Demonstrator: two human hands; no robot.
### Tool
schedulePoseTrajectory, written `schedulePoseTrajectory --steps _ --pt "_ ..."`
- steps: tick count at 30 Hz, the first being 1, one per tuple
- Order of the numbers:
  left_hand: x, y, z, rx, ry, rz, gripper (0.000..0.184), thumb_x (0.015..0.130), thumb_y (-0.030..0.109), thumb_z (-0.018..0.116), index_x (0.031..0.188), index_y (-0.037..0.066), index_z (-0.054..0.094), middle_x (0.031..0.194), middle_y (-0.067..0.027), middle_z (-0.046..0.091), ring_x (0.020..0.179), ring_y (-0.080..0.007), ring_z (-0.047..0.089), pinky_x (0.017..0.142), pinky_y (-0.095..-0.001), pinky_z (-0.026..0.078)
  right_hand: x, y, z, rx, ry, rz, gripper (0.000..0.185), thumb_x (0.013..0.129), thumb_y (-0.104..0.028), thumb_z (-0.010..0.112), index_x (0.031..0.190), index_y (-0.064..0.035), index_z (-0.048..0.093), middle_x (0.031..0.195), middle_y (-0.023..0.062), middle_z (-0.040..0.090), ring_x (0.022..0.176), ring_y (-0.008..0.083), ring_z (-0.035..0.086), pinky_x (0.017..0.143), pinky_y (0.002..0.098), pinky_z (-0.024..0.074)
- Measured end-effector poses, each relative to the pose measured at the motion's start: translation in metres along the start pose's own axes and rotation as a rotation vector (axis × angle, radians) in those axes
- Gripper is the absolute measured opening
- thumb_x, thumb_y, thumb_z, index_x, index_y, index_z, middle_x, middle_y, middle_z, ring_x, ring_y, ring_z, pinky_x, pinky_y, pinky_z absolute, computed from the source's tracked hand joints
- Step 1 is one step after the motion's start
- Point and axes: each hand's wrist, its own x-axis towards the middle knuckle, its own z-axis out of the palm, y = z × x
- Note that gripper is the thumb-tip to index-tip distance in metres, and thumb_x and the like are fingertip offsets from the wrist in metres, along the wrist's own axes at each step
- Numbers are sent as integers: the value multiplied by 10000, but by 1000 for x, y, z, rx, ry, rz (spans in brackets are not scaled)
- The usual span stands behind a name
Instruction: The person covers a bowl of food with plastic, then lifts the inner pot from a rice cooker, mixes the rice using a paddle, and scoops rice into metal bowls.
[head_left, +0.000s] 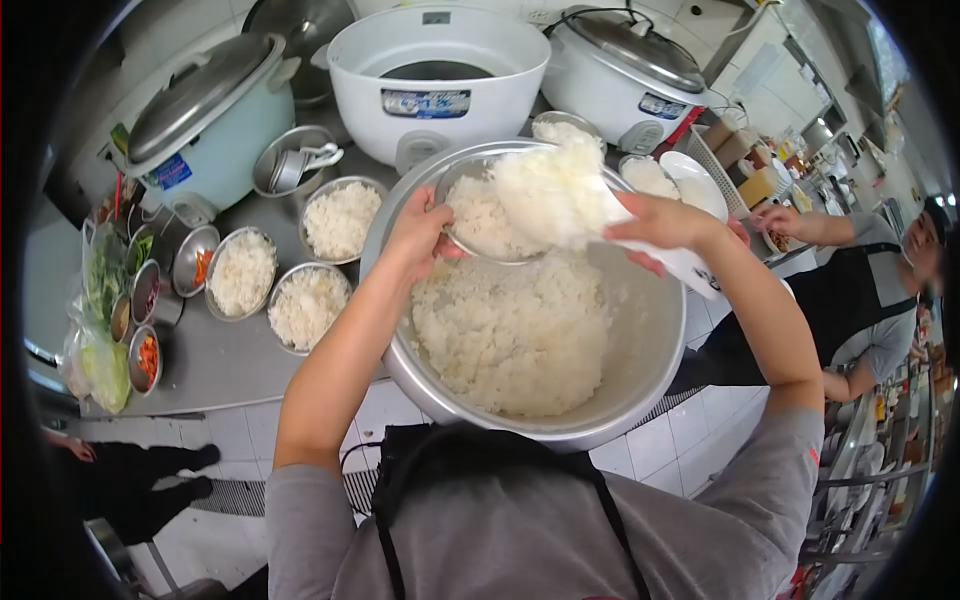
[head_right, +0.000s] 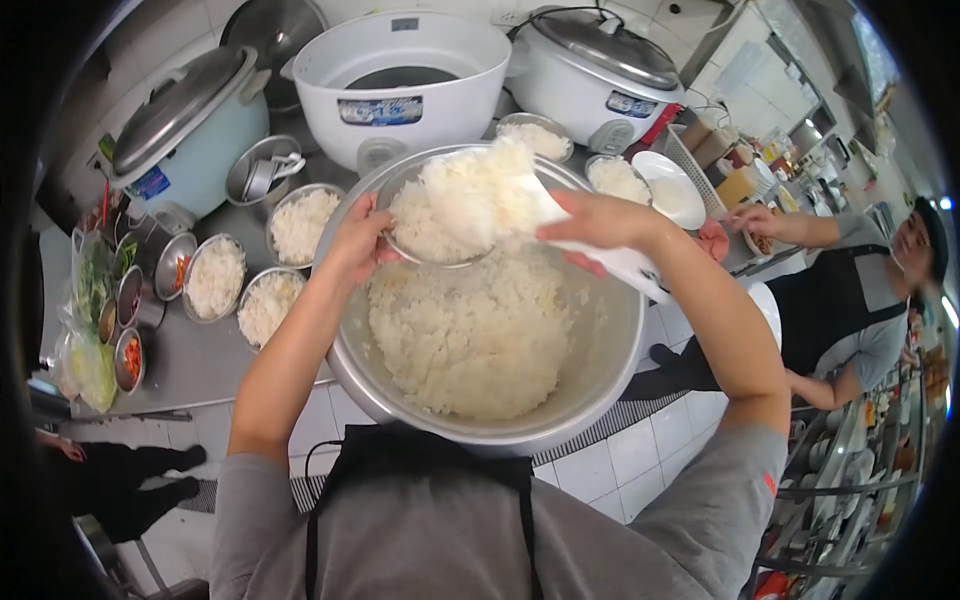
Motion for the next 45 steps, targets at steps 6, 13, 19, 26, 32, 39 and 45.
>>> schedulePoseTrajectory --steps 6,13,19,26,32,39,45 --pt "-4 -5 3 42 -29 -136 345 737 30 440 1068 46 346 842 -129 533 516 -195 587 347 -227 476 58 35 65 -1017 883 -278 334 868 -195 414 1137 -13 340 575 162 557 462 286 555 458 374 454" --pt "-7 -3 4 13 2 -101 280 753 49 450 1017 64 357 819 -119 535 517 -189 583 373 -237 497 0 -3 64 -783 574 -43 275 797 -51 357 1063 17 373 695 218 579 654 378 580 570 454 454" --pt "-5 -5 3 80 -61 -30 230 776 46 432 992 79 359 831 -115 544 536 -180 592 385 -244 509 -5 14 70 -672 584 -117 303 827 -112 379 1102 10 351 687 243 558 653 395 561 583 465 438" --pt "-11 -3 11 -20 -60 -40 230 788 56 431 1001 84 349 822 -122 554 545 -173 596 391 -257 512 16 28 84 -563 633 -42 315 823 -85 375 1117 23 340 748 247 565 700 397 562 625 470 435" --pt "-5 -7 4 42 -129 -21 243 783 57 438 1010 84 356 814 -113 561 528 -167 592 395 -249 509 4 5 58 -800 685 -220 273 820 -93 412 1088 -41 398 668 189 570 619 349 572 552 445 442" --pt "-10 -4 -2 7 -40 -66 211 773 50 450 971 76 381 743 -99 547 466 -160 562 388 -237 499 -39 -9 42 -987 625 -124 290 763 -69 432 1049 -80 482 647 148 574 613 308 587 542 413 455" --pt "-8 -3 0 -52 -119 -64 218 769 42 444 976 72 383 750 -101 546 455 -163 555 372 -240 493 -16 5 67 -1069 538 -113 296 749 -62 450 1042 -99 483 629 136 569 607 299 589 519 392 452"
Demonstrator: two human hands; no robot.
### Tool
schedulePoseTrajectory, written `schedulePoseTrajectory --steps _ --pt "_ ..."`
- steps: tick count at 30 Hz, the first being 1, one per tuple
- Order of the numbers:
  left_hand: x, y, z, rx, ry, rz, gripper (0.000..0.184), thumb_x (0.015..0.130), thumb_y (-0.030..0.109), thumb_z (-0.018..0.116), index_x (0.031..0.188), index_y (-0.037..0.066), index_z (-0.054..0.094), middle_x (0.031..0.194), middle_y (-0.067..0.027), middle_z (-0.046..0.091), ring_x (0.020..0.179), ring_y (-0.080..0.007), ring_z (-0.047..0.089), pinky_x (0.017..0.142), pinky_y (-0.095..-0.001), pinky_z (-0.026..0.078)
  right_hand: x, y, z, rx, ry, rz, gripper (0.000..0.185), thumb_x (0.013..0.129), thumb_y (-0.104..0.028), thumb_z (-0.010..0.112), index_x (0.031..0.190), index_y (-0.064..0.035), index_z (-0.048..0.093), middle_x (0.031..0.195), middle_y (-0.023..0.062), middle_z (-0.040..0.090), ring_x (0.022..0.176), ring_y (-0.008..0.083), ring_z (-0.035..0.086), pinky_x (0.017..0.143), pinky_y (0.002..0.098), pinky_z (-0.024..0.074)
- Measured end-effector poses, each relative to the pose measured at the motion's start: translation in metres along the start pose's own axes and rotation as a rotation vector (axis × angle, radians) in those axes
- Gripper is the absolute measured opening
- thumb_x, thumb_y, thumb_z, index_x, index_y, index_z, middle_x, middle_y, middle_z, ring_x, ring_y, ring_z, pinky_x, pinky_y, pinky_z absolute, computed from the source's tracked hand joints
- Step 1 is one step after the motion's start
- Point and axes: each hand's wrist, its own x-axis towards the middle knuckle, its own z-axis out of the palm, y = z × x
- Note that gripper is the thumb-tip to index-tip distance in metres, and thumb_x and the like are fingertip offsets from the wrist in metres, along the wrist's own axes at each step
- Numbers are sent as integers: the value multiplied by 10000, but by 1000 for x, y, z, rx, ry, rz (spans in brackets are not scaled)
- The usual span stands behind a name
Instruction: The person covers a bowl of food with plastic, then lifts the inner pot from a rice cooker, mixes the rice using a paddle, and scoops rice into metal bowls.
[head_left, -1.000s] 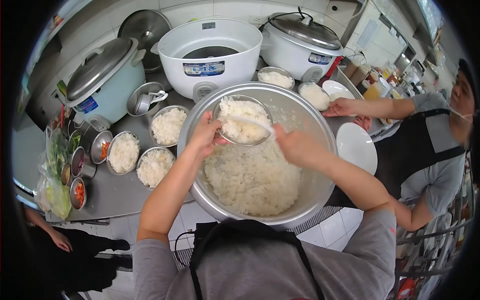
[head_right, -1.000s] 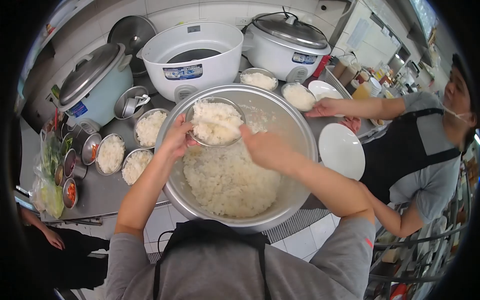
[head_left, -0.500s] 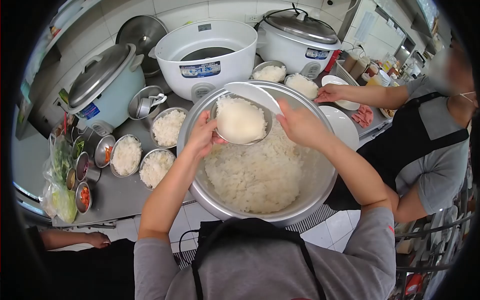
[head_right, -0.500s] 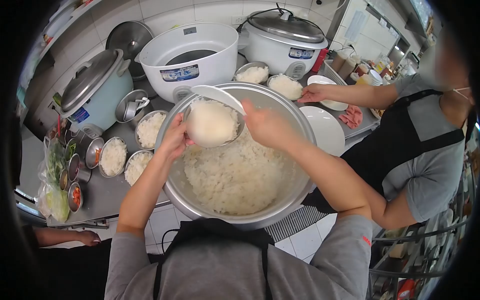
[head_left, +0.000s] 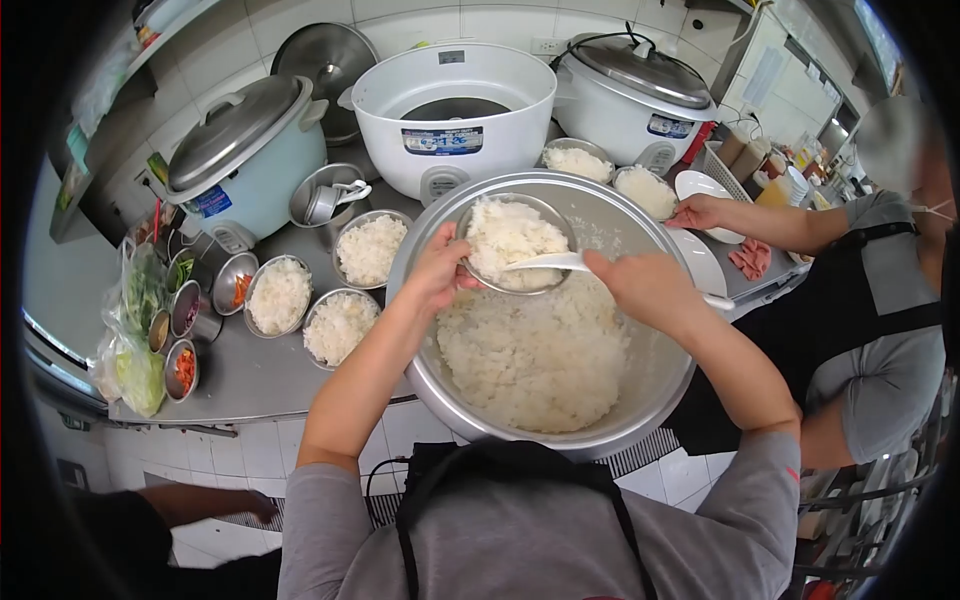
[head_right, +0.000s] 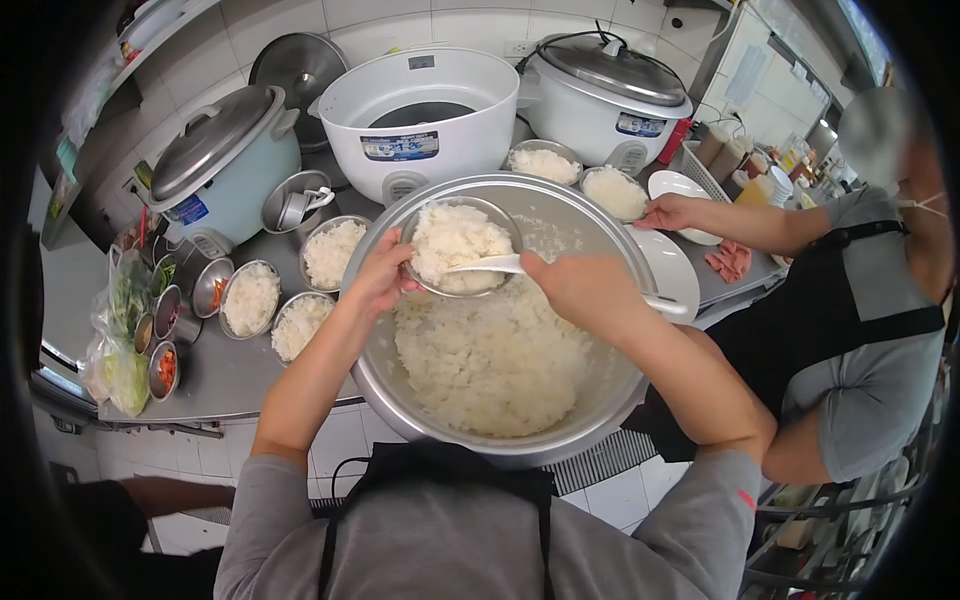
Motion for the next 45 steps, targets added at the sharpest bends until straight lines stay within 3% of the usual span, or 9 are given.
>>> schedulePoseTrajectory --steps 16,19,25,28,34,37,41,43,45 --pt "-84 46 -61 -284 166 471 276 763 6 415 1023 92 378 818 -100 563 529 -172 588 407 -271 527 -5 58 -16 367 423 344 402 841 -194 487 1180 -1 389 601 198 555 558 351 558 469 413 408" --pt "-165 64 -111 -155 449 684 296 774 15 400 1068 55 396 958 -128 552 763 -199 611 484 -282 555 -19 54 -2 525 304 344 394 848 -163 477 1189 10 379 516 116 504 437 206 512 423 326 389" --pt "-274 8 -238 -83 1202 720 221 761 10 411 975 46 375 885 -148 549 565 -229 600 365 -236 486 -13 52 20 793 30 381 447 843 -133 443 1226 42 294 504 94 490 428 169 500 411 288 391" --pt "-274 -34 -311 -109 1261 660 205 775 19 419 976 40 386 918 -147 538 678 -251 601 477 -287 527 25 68 69 666 -17 18 472 815 -129 434 1231 36 285 571 139 538 481 242 546 488 354 432" --pt "-276 -84 -333 -424 1116 565 415 856 228 482 1177 10 333 1131 -178 465 977 -285 520 717 -288 489 98 40 150 174 -215 233 334 839 -115 354 1156 -13 381 879 243 570 825 375 561 722 458 440" --pt "-275 -90 -251 -246 1550 511 94 843 140 433 917 86 451 815 -46 522 555 -75 392 434 -199 318 41 -17 81 112 -478 -4 335 862 -179 327 1148 -14 383 882 231 571 833 365 567 716 445 448" --pt "-231 -86 -150 -214 852 504 147 781 207 457 674 116 416 601 45 378 511 -51 333 449 -190 286 66 26 121 172 -408 196 354 881 -250 326 1173 -55 374 923 219 567 857 357 561 714 431 452" --pt "-182 -65 -83 22 703 346 306 830 287 459 978 23 509 797 -5 480 719 -95 447 633 -231 368 102 32 98 514 -260 495 375 892 -307 305 1158 -66 413 940 194 571 850 343 565 728 436 442" --pt "-144 -47 -42 123 509 210 382 789 165 508 1114 -21 433 942 -46 506 816 -130 486 713 -247 398 140 47 149 235 -18 246 432 899 -368 251 1027 -61 526 927 176 579 854 332 561 759 425 430"
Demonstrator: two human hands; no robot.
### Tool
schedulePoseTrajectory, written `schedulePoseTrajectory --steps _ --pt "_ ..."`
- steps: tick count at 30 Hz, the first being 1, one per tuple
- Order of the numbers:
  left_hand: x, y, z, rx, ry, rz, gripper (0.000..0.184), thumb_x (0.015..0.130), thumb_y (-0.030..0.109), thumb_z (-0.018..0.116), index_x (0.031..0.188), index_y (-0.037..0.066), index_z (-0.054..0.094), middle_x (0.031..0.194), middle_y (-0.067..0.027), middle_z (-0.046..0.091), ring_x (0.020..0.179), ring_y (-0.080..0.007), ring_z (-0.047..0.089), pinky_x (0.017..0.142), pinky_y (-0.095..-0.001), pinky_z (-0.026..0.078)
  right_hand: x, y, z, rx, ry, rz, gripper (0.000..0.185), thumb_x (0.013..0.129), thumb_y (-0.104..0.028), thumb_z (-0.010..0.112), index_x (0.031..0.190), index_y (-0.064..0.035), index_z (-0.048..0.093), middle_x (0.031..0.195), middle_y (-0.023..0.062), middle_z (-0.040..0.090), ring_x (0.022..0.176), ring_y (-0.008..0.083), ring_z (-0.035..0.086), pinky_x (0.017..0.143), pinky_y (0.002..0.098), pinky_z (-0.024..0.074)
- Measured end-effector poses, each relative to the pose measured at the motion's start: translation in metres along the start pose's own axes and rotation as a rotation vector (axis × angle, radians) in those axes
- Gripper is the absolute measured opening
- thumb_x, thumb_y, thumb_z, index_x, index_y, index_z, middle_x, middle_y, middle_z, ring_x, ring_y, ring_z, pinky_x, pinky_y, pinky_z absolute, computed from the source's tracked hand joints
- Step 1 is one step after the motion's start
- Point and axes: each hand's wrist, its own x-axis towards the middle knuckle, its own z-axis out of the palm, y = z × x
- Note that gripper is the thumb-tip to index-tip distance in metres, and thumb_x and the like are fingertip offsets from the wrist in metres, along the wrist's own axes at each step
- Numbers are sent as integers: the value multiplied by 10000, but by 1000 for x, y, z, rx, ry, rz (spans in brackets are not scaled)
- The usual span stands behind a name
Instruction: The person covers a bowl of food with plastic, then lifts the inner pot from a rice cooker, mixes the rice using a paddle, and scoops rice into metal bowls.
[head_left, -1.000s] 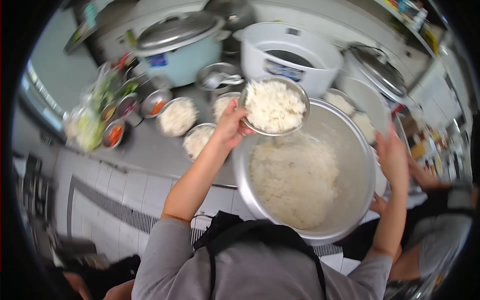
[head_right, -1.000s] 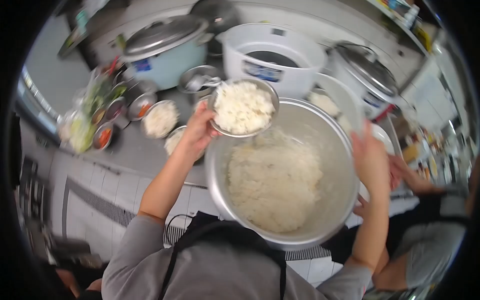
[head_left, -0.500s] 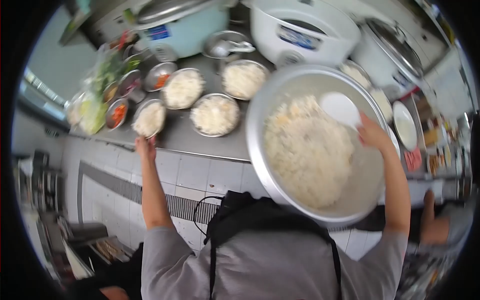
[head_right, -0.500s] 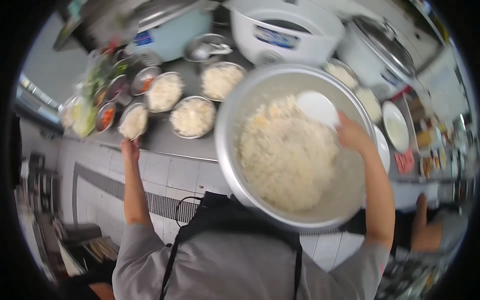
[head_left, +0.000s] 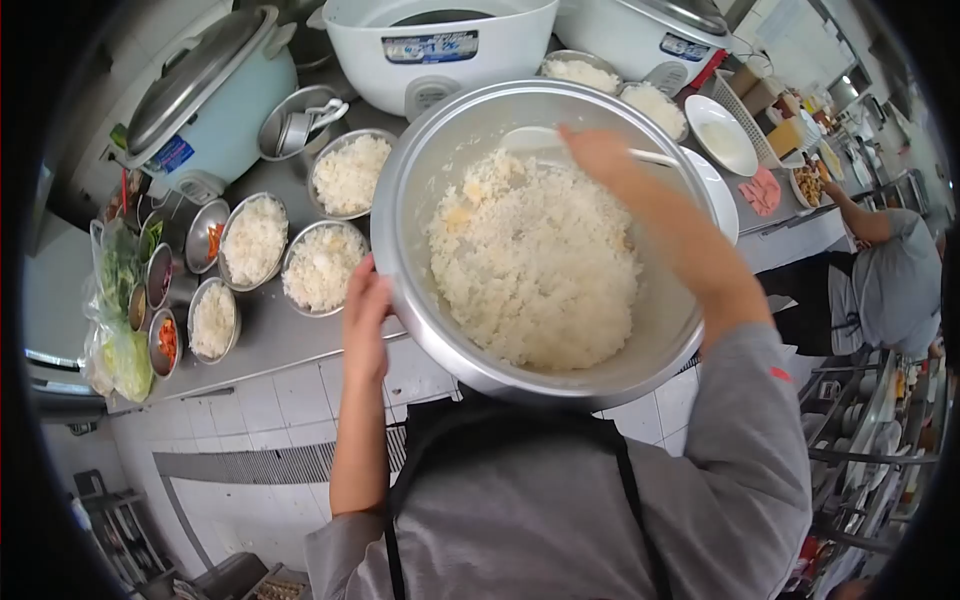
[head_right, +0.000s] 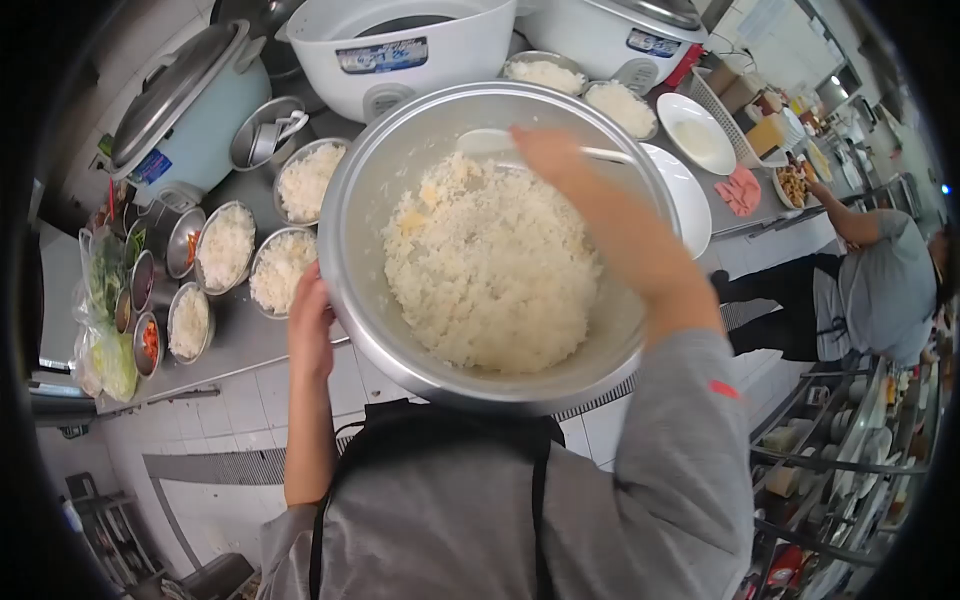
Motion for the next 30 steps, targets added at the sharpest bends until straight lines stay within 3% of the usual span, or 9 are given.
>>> schedulePoseTrajectory --steps 6,8,12,15,19,21,22,27,30 --pt "13 1 35 -11 20 35 520 661 -24 519 1161 -34 375 1044 -120 513 916 -175 512 798 -263 410 -48 -113 -26 187 -558 -183 588 872 -463 230 872 -10 605 894 219 575 891 366 529 842 433 386" --pt "18 3 32 -74 55 29 517 636 -41 506 1141 -33 399 980 -113 543 859 -177 537 761 -262 429 -93 -105 -10 286 -526 -286 609 867 -479 232 828 0 607 855 231 566 903 367 518 849 432 378" --pt "25 2 26 -94 42 32 499 638 -40 504 1129 -37 412 973 -116 547 841 -175 542 746 -258 433 -127 -84 -83 98 -743 -107 577 881 -448 233 812 -13 605 875 218 573 876 340 537 826 427 403" --pt "22 0 25 -9 45 -6 483 643 -30 505 1119 -39 422 973 -121 550 838 -183 545 744 -261 437 -84 -11 -43 27 -531 -155 541 897 -401 220 844 -20 599 897 209 577 850 305 559 814 425 413" --pt "31 -4 22 -39 69 51 500 643 16 486 1136 -38 424 951 -135 557 811 -208 562 716 -285 463 -112 -10 -39 226 -218 112 240 828 -235 431 971 -62 516 703 161 585 720 311 595 642 425 461" --pt "33 -1 6 -92 37 -46 491 633 -23 507 1118 -33 430 962 -132 553 810 -215 562 732 -285 456 -139 -25 -53 30 -309 -303 288 791 -267 479 988 -58 506 733 175 588 738 329 590 647 432 458" --pt "37 1 3 -92 12 -29 491 633 -23 507 1118 -33 430 962 -132 553 810 -215 562 732 -285 456 -140 -19 -67 27 -286 -285 288 791 -267 479 988 -58 506 733 175 588 738 329 590 647 432 458" --pt "40 6 -6 -88 10 -68 499 630 1 509 1122 -25 429 953 -139 556 797 -234 572 726 -296 476 -154 55 -87 -27 206 316 408 759 -343 535 1044 -54 505 807 211 588 761 353 584 672 411 465" --pt "41 10 -6 -78 -9 -111 507 630 5 494 1131 -27 420 950 -147 555 797 -235 572 722 -294 478 -159 106 -50 281 192 412 511 758 -380 559 1065 21 480 962 216 576 865 343 574 756 389 456"
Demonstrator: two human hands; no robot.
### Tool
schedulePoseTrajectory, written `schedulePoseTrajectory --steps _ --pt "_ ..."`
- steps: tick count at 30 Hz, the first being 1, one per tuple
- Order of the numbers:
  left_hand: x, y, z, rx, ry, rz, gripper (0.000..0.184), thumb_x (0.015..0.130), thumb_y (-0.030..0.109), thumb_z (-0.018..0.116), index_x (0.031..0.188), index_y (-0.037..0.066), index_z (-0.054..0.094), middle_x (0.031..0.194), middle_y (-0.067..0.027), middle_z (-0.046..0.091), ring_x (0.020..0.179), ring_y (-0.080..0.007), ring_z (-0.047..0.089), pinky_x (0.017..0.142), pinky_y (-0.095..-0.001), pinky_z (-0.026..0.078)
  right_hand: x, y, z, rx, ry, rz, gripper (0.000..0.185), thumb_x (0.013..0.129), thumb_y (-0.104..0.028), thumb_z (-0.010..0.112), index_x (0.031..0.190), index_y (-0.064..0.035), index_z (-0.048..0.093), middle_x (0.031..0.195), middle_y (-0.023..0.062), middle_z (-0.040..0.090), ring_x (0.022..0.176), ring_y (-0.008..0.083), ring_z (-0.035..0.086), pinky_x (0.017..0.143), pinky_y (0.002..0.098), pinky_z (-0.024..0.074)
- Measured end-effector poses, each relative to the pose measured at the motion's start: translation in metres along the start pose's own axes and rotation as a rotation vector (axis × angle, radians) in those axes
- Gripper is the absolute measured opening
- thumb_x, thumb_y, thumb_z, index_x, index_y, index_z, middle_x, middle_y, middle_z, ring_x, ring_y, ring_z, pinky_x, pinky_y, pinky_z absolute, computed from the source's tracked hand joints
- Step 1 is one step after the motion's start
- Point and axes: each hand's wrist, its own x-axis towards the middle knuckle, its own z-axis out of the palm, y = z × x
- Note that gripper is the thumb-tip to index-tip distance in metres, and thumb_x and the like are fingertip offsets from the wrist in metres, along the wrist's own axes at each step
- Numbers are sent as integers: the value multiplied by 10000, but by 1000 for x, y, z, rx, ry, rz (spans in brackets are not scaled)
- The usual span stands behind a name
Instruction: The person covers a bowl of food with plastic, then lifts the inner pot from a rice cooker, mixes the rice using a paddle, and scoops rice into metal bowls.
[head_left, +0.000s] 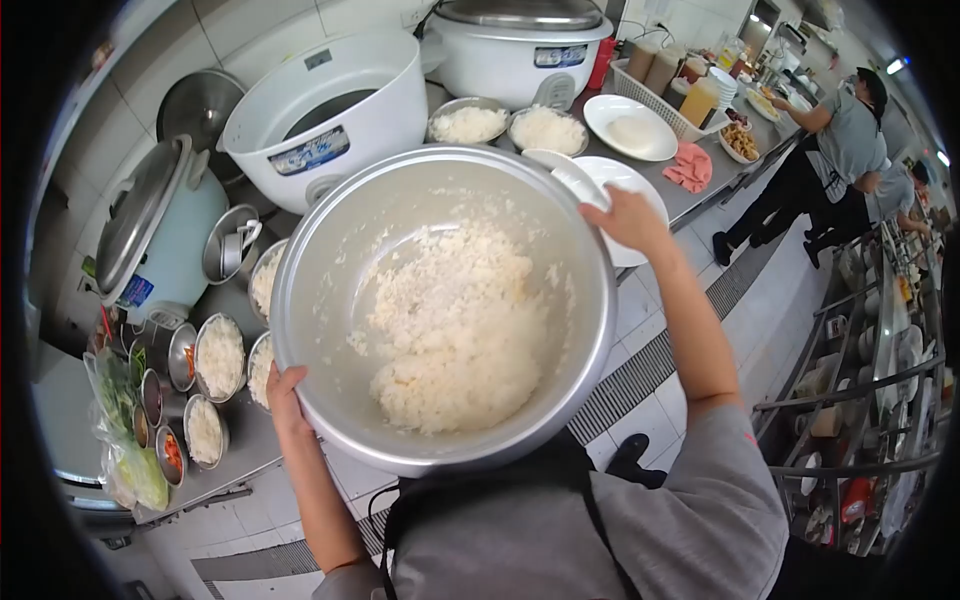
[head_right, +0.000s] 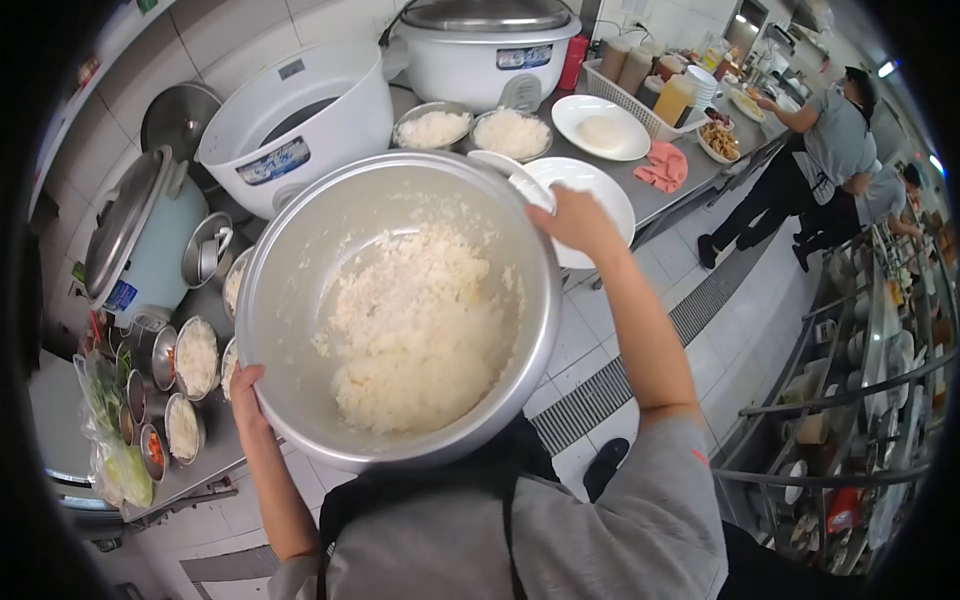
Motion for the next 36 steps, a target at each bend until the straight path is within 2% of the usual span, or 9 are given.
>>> schedulePoseTrajectory --steps 2,4,8,10,15,21,27,30,36 --pt "5 0 -9 0 -59 -72 486 631 24 475 1113 -26 434 945 -149 555 801 -238 571 727 -304 476 -8 0 11 649 -183 62 654 714 -440 605 1120 50 451 1045 255 536 935 346 553 809 373 438" --pt "4 5 -17 54 28 -9 455 631 34 468 1084 -16 456 941 -132 558 808 -232 566 740 -315 468 -11 9 41 464 -9 22 728 695 -428 628 1159 87 405 1074 275 510 1005 348 515 857 373 409" --pt "-59 82 23 112 161 -70 408 635 112 503 1027 3 508 893 -101 565 794 -224 565 736 -297 460 -46 -8 52 994 -75 92 590 675 -246 689 1130 44 450 1042 186 542 984 211 519 843 304 404" --pt "-90 120 58 211 176 -26 394 649 144 507 1015 -3 518 887 -109 568 788 -226 566 727 -302 457 -62 -13 72 1156 -3 7 582 689 -255 647 1149 21 423 975 223 560 906 313 561 792 351 429" --pt "-159 185 98 345 460 255 396 685 217 502 973 -52 532 889 -172 567 770 -273 557 710 -346 445 -76 -26 39 1459 -188 -233 685 695 -201 641 1250 5 297 964 209 570 864 290 581 759 337 445" --pt "-213 202 99 419 707 418 448 720 291 498 930 -101 547 891 -235 566 752 -319 549 692 -389 433 -48 -31 37 1391 -306 -350 683 691 -213 652 1242 2 312 940 197 581 859 289 587 742 348 456" --pt "-175 82 34 678 586 233 387 660 167 538 1011 6 510 848 -56 568 744 -155 554 679 -261 447 15 6 7 1265 -382 -255 425 689 -128 623 1049 56 490 890 169 598 764 204 595 661 297 475" --pt "-143 4 48 140 464 257 395 611 54 513 997 -32 501 819 -99 581 678 -173 582 607 -280 493 34 20 5 1001 -242 -425 557 681 -157 624 1148 83 434 953 151 585 866 177 558 770 272 429" --pt "-112 -54 51 -78 448 248 393 610 7 495 998 -60 486 812 -135 580 635 -202 588 569 -297 504 67 28 28 767 -285 -518 514 712 -201 571 1155 24 440 995 196 580 920 277 572 794 326 429"
